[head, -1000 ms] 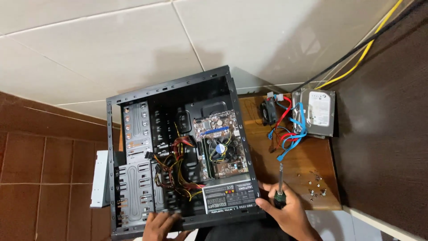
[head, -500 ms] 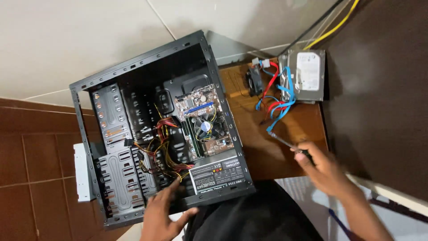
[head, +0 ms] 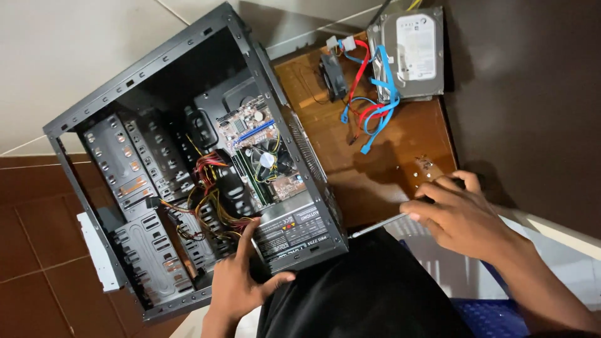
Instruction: Installing a power supply unit into a computer case using a screwdriver
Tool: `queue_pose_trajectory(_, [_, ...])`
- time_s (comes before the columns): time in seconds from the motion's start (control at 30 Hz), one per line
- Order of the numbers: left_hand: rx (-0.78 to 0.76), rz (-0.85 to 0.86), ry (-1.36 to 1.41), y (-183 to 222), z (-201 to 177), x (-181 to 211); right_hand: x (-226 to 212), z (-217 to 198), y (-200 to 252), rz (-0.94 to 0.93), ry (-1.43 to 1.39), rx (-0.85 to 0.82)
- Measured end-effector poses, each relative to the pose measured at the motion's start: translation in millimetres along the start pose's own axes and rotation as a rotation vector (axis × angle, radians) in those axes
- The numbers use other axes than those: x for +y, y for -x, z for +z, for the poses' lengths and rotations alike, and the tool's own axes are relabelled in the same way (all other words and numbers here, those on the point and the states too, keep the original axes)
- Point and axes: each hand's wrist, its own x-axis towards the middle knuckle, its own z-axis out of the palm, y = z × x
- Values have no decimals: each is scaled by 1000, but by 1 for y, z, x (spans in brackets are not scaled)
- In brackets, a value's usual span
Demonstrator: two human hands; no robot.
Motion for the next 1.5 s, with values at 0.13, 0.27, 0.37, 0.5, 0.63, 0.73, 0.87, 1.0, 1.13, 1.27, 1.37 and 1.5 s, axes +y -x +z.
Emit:
queue_pose_trajectory(0.13, [-4, -23, -22, 1, 0, 1, -2, 2, 2, 32, 5, 2])
queue_pose_trajectory(0.27, [-33, -53, -24, 0, -1, 1, -3, 4, 1, 12, 29, 20])
queue_pose_trajectory(0.37, [-46, -73, -40, 0, -1, 1, -7, 5, -2, -2, 61, 20])
queue_pose_trajectory(0.5, [-26, -39, -11, 0, -2, 3, -8, 6, -3, -5, 76, -7])
queue_pose_trajectory(0.63, [-17, -39, -26, 0, -1, 3, -9, 4, -4, 9, 71, -25])
queue_pose_trajectory(0.73, [-36, -67, -35, 0, -1, 3, -11, 0, -5, 39, 119, -42])
queue_pose_trajectory(0.87, [-38, -52, -38, 0, 0, 1, -10, -4, -4, 21, 153, -56])
queue_pose_trajectory(1.0, [-69, -133, 46, -2, -1, 1, -13, -11, -8, 44, 177, -93])
queue_pose_trajectory(1.13, [-58, -238, 101, -12, -16, 24, -20, -24, -9, 34, 235, -90])
queue_pose_trajectory(1.27, [-357, -381, 349, -31, -44, 35, -20, -25, -9, 32, 264, -54])
queue_pose_trajectory(1.37, [-464, -268, 538, -37, -43, 23, -22, -25, -9, 38, 240, -68])
queue_pose_trajectory(1.5, [-447, -260, 474, -36, -43, 25, -23, -26, -8, 53, 248, -95])
